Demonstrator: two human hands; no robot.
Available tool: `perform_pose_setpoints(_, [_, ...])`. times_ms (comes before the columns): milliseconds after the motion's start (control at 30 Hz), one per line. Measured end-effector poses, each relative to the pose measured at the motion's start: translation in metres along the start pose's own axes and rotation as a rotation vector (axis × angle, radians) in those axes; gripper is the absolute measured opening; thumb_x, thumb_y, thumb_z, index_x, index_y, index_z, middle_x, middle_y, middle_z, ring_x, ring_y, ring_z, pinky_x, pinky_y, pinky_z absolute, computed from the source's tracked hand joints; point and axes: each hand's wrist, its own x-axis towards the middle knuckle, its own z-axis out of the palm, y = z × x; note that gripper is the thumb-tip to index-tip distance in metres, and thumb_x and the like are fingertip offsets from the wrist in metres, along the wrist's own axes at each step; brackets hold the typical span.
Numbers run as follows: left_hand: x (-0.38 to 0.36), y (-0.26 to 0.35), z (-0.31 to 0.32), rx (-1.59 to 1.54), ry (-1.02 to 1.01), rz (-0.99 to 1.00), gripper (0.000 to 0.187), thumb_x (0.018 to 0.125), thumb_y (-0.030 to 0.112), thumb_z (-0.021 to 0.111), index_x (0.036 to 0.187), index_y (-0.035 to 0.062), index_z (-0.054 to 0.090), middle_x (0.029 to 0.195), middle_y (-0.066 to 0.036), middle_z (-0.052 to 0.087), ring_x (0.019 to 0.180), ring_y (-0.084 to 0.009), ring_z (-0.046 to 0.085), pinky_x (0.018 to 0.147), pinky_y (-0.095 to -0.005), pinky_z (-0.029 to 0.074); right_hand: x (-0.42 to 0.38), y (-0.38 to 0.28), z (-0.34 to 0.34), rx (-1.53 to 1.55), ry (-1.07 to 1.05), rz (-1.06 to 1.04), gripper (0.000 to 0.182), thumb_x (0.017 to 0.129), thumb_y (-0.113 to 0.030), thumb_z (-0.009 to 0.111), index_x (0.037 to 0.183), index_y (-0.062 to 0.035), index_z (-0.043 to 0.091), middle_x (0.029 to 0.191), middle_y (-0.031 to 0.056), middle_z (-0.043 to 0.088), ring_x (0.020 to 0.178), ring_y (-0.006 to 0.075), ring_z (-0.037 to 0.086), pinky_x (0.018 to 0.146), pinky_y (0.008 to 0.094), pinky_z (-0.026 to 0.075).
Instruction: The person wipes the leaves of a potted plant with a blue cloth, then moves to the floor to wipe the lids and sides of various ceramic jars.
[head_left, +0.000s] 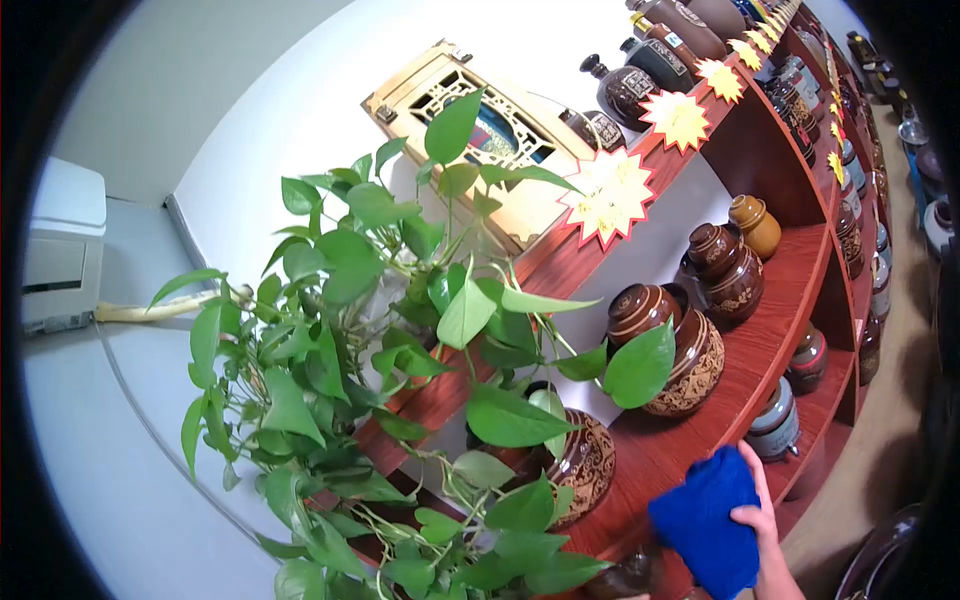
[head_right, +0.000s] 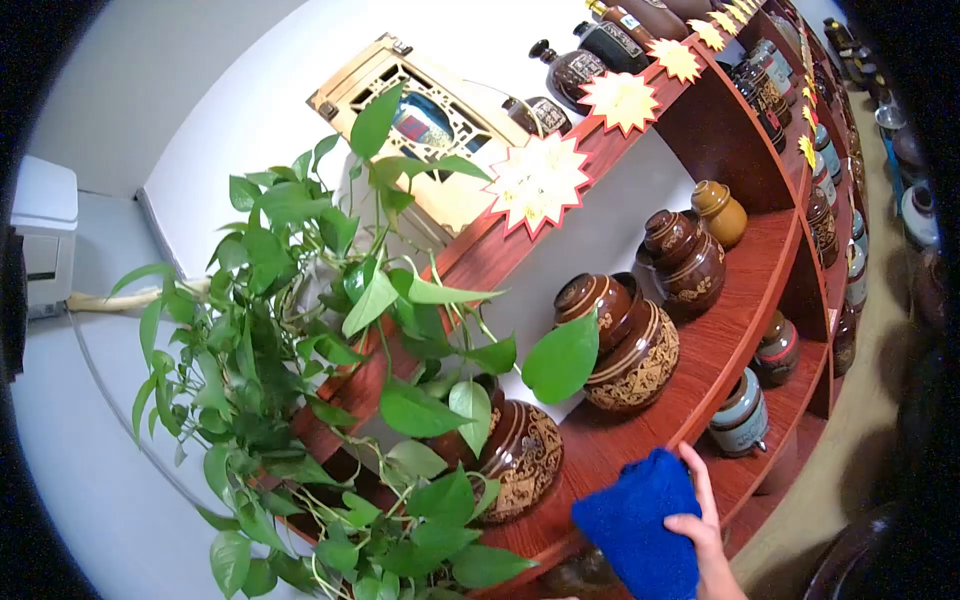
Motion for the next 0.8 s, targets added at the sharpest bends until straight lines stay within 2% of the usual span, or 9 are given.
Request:
perform_pose_setpoints(33, [0.004, 0.014, -0.009, -0.043, 0.021, -0.021, 0.013, 0.085, 0.001, 0.055, 0.094, -0.0019, 0.064, 0.098, -0.013, 0.066, 0.093, -0.0226, 0.063, 0.082, -0.0317, 0.048, 0.0, -0.004, 0.012, 0.26, 0.063, -0.004, 0.079, 0.064, -0.017, 0.063, 0.135, -0.0017, 0.032, 0.126, 0.0163, 0.048, 0.112, 0.0265, 0.051, 0.1, 0.0375, 0.036])
perform_pose_setpoints(100, [0.01, 0.035, -0.03, -0.165, 0.094, 0.102, 0.013, 0.085, 0.004, 0.054, 0.092, -0.0024, 0.064, 0.095, -0.014, 0.066, 0.09, -0.022, 0.063, 0.081, -0.0306, 0.048, 0.003, -0.011, 0.017, 0.379, -0.113, 0.16, 0.08, 0.073, -0.025, 0.059, 0.141, -0.0038, 0.023, 0.137, 0.0187, 0.038, 0.127, 0.0328, 0.039, 0.105, 0.0492, 0.032])
perform_pose_setpoints(133, [0.016, 0.049, -0.037, -0.195, 0.099, 0.092, 0.013, 0.085, 0.004, 0.054, 0.092, -0.0024, 0.064, 0.095, -0.014, 0.066, 0.09, -0.022, 0.063, 0.081, -0.0306, 0.048, 0.003, -0.028, 0.049, 0.695, -0.318, 0.248, 0.082, 0.074, -0.023, 0.06, 0.142, -0.0048, 0.02, 0.141, 0.0162, 0.034, 0.131, 0.0372, 0.03, 0.104, 0.0578, 0.03])
perform_pose_setpoints(233, [0.039, 0.088, -0.069, -0.124, 0.316, 0.498, 0.019, 0.087, 0.015, 0.053, 0.088, -0.0015, 0.063, 0.092, -0.015, 0.066, 0.086, -0.0225, 0.062, 0.075, -0.0323, 0.048, 0.018, -0.048, 0.086, 0.697, -0.491, 0.235, 0.083, 0.075, -0.015, 0.063, 0.143, -0.0056, 0.017, 0.145, 0.015, 0.027, 0.13, 0.0478, 0.027, 0.101, 0.0623, 0.03])
perform_pose_setpoints(300, [0.062, 0.077, -0.109, -0.117, 0.088, 0.723, 0.031, 0.091, 0.013, 0.049, 0.117, -0.0036, 0.052, 0.119, -0.022, 0.054, 0.11, -0.0284, 0.055, 0.088, -0.0383, 0.048, 0.03, -0.061, 0.107, 0.503, -0.554, 0.091, 0.081, 0.074, -0.015, 0.066, 0.14, -0.004, 0.021, 0.139, 0.0155, 0.036, 0.126, 0.04, 0.037, 0.101, 0.0546, 0.034])
perform_pose_setpoints(367, [0.095, 0.109, -0.107, -0.069, 0.332, 0.579, 0.026, 0.089, 0.009, 0.048, 0.11, -0.0046, 0.056, 0.114, -0.021, 0.057, 0.107, -0.0265, 0.056, 0.084, -0.0373, 0.049, 0.053, -0.066, 0.12, 0.026, -0.335, -0.17, 0.077, 0.068, -0.013, 0.072, 0.133, -0.0021, 0.031, 0.126, 0.0124, 0.047, 0.114, 0.0274, 0.048, 0.099, 0.0429, 0.038])
perform_pose_setpoints(400, [0.113, 0.12, -0.11, -0.202, 0.279, 0.529, 0.031, 0.088, 0.002, 0.048, 0.118, -0.0056, 0.05, 0.122, -0.018, 0.052, 0.112, -0.0247, 0.052, 0.093, -0.0354, 0.043, 0.06, -0.077, 0.14, -0.197, -0.181, -0.368, 0.074, 0.065, -0.012, 0.076, 0.128, -0.001, 0.037, 0.118, 0.0103, 0.053, 0.108, 0.0203, 0.052, 0.098, 0.0365, 0.039])
perform_pose_setpoints(567, [0.192, 0.145, -0.12, -0.937, 0.163, 0.48, 0.047, 0.086, 0.001, 0.047, 0.131, -0.0075, 0.037, 0.135, -0.018, 0.042, 0.128, -0.0246, 0.037, 0.11, -0.0346, 0.027, 0.126, -0.108, 0.244, -0.474, -0.177, -1.117, 0.062, 0.068, 0.002, 0.066, 0.126, 0.0002, 0.043, 0.108, 0.0121, 0.057, 0.097, 0.0212, 0.058, 0.09, 0.0323, 0.043])
perform_pose_setpoints(800, [0.238, 0.152, -0.136, -1.373, 0.09, 0.489, 0.051, 0.093, 0.017, 0.04, 0.138, -0.002, 0.026, 0.144, -0.012, 0.03, 0.136, -0.0212, 0.023, 0.114, -0.0352, 0.016, 0.128, -0.129, 0.313, -1.297, -0.037, -1.615, 0.069, 0.063, -0.002, 0.065, 0.124, -0.0307, 0.053, 0.105, 0.0064, 0.058, 0.083, 0.0256, 0.063, 0.066, 0.0359, 0.052])
